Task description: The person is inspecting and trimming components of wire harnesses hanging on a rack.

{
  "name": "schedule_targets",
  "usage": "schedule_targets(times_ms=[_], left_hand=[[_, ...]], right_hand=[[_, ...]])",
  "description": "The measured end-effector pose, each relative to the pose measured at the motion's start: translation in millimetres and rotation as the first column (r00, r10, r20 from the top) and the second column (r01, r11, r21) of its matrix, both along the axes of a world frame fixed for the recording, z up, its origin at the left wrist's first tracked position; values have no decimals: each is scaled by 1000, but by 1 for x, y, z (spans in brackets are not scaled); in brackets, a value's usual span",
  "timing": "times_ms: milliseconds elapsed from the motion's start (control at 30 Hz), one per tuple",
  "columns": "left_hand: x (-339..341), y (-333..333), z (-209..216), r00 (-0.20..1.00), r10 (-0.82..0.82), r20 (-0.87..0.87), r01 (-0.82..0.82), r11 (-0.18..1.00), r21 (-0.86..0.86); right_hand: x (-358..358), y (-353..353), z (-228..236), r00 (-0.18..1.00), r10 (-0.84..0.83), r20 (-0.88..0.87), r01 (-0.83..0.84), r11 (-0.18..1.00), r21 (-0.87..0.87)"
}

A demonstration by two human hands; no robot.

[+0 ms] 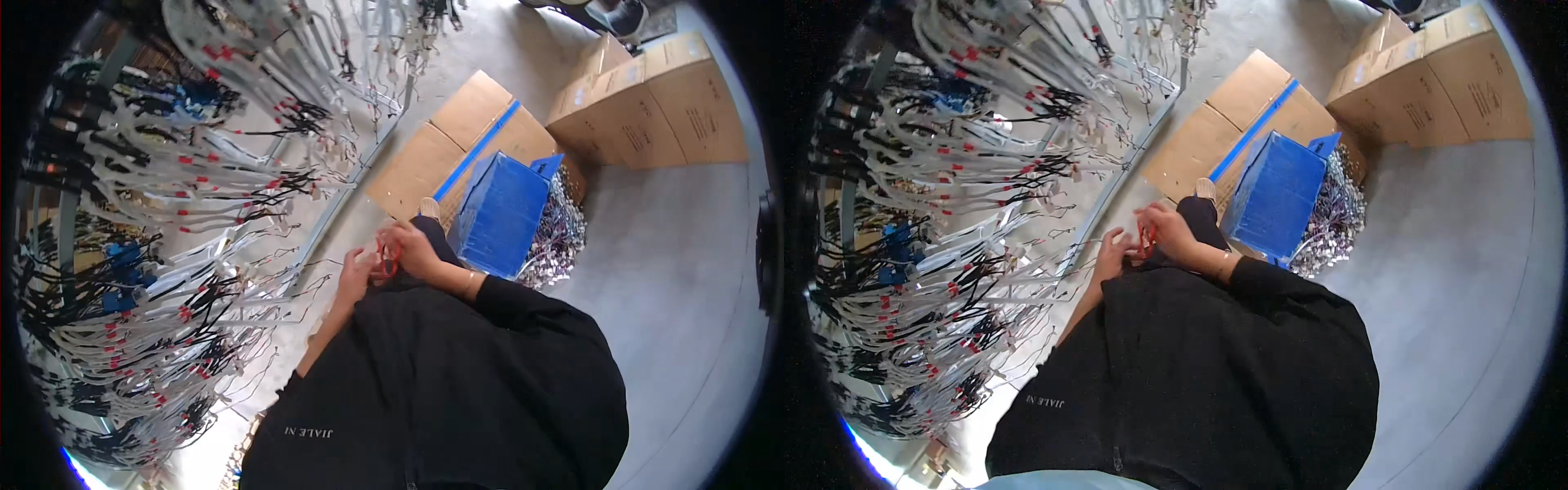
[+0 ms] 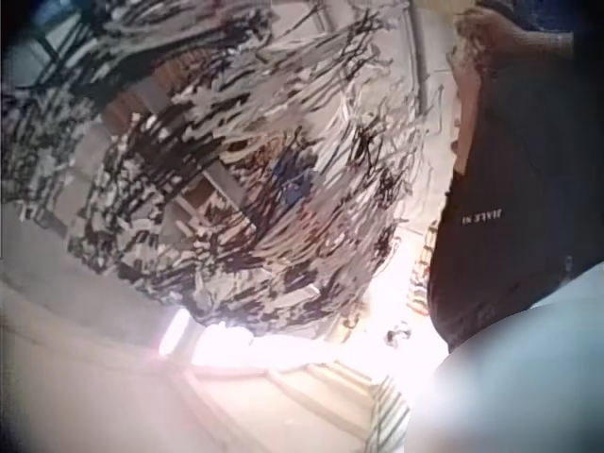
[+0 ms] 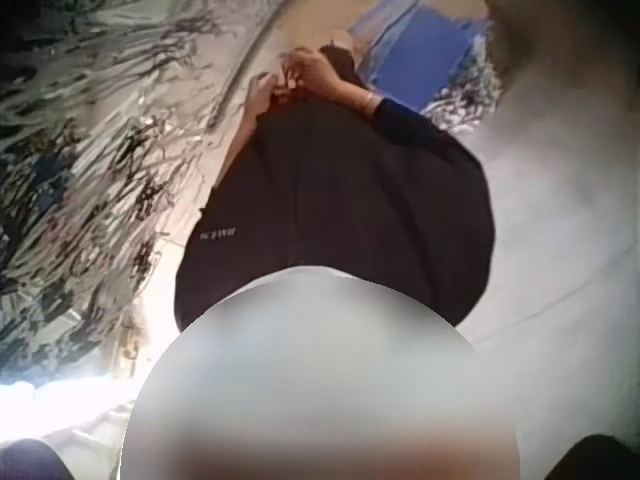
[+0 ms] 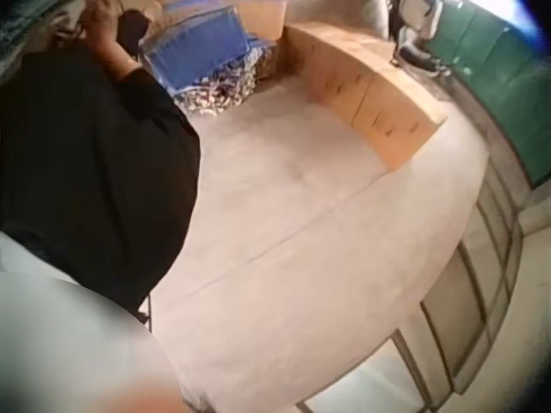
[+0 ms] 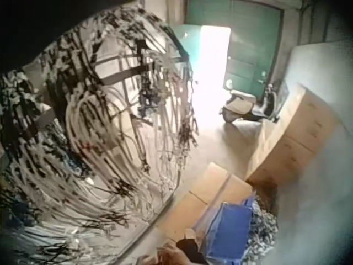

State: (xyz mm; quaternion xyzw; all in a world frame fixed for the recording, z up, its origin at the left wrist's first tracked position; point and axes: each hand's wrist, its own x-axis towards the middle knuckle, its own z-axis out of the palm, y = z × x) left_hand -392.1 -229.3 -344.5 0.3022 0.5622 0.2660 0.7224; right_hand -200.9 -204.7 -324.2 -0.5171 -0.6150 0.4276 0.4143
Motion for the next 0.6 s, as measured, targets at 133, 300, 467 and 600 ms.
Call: schedule_targets(times_ms=[133, 300, 467, 600], left_hand=[[71, 39, 50, 985, -163, -54, 168, 982, 88], [121, 89, 49, 975, -143, -170, 195, 918, 346], [188, 147, 40, 883, -71, -463, 350, 757, 551], [248, 185, 75, 848, -110, -519, 440, 691, 573]], right_hand=[[49, -6, 24, 951, -310, -14, 308, 949, -71], [98, 4, 17, 957, -289, -21, 288, 957, -43], [156, 52, -30, 897, -146, -417, 64, 977, -205], [205, 95, -22, 520, -462, -719, -224, 738, -636]])
